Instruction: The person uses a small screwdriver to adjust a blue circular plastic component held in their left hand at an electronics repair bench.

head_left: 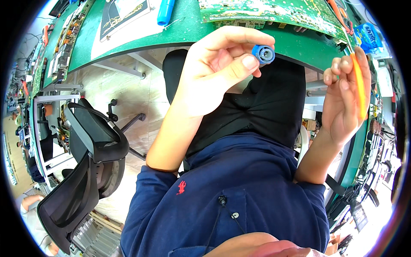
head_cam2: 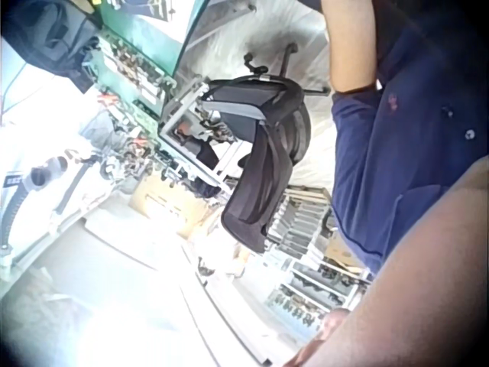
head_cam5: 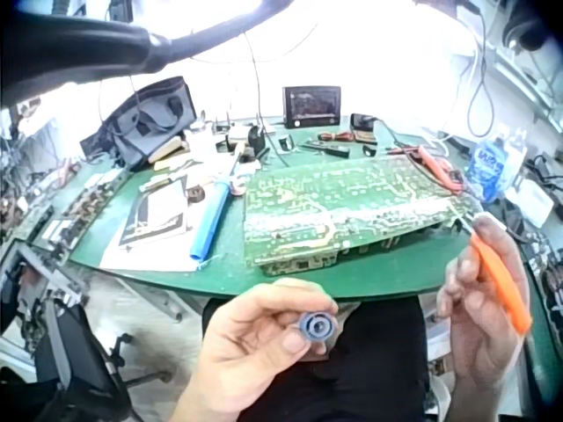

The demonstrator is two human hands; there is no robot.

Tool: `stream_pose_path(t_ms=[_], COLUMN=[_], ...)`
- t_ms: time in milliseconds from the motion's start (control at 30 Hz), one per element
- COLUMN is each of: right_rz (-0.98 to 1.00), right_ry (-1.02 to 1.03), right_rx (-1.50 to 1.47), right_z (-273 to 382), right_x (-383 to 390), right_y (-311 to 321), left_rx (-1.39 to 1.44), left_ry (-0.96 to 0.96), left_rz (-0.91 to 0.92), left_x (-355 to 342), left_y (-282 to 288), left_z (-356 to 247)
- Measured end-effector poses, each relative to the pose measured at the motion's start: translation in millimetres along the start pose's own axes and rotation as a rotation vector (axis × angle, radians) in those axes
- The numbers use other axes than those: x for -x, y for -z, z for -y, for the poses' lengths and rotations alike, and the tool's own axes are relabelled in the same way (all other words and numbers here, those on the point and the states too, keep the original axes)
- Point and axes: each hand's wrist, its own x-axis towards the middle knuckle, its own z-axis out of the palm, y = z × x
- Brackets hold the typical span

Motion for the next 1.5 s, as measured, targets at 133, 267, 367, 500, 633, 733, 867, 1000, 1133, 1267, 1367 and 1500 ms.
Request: stream_pose_path(t_ms=[133, 267, 367, 500, 633, 733, 867, 1000, 1133, 1267, 1367, 1500], right_rz=[0.150, 0.361, 0.298, 0.237, 0.258, 0.276, 0.343, 0.419, 0.490, 0.512, 0.509, 0.516], right_ry=[0.120, 0.202, 0.229, 0.198, 0.240, 0.271, 0.387, 0.479, 0.514, 0.478, 0.449, 0.399], right_rx=[0.143, 0.321, 0.509, 0.441, 0.450, 0.527, 0.655, 0.710, 0.719, 0.686, 0.698, 0.727], right_z=[3.0, 14.9, 25.5, 23.9, 19.7, 24.5, 25.9, 24.3, 24.3, 25.0, 28.1, 32.1], right_x=[3.3, 13.5, 21.5, 19.6, 17.3, 16.2, 13.3, 13.8, 12.4, 9.4, 6.2, 1.9], right_y=[0.6, -6.2, -23.3, -38.4, -39.4, -40.8, -42.8, -42.0, -40.7, -42.1, -44.7, -41.6], left_rx=[-0.066, -0.084, -0.103, -0.122, -0.141, -0.133, -0.146, -0.120, -0.060, -0.087, -0.123, -0.177], left_ry=[-0.026, -0.069, -0.079, -0.108, -0.141, -0.127, -0.123, -0.102, -0.121, -0.168, -0.179, -0.192], left_rz=[0.007, -0.022, -0.015, -0.030, -0.030, -0.017, -0.019, -0.039, -0.054, -0.031, -0.016, 0.014], left_x=[-1.0, -0.2, -1.4, -1.0, 1.0, -1.8, -0.9, 0.2, -1.2, 0.9, 0.6, -1.0], left_y=[-0.4, -1.0, -1.8, -4.6, -2.9, -3.3, -3.2, -5.1, -5.8, -0.4, 0.7, 0.8], left_z=[-1.4, -4.4, -4.5, -4.3, -4.6, -2.7, -1.8, -3.4, -1.6, -0.8, -0.6, 1.1])
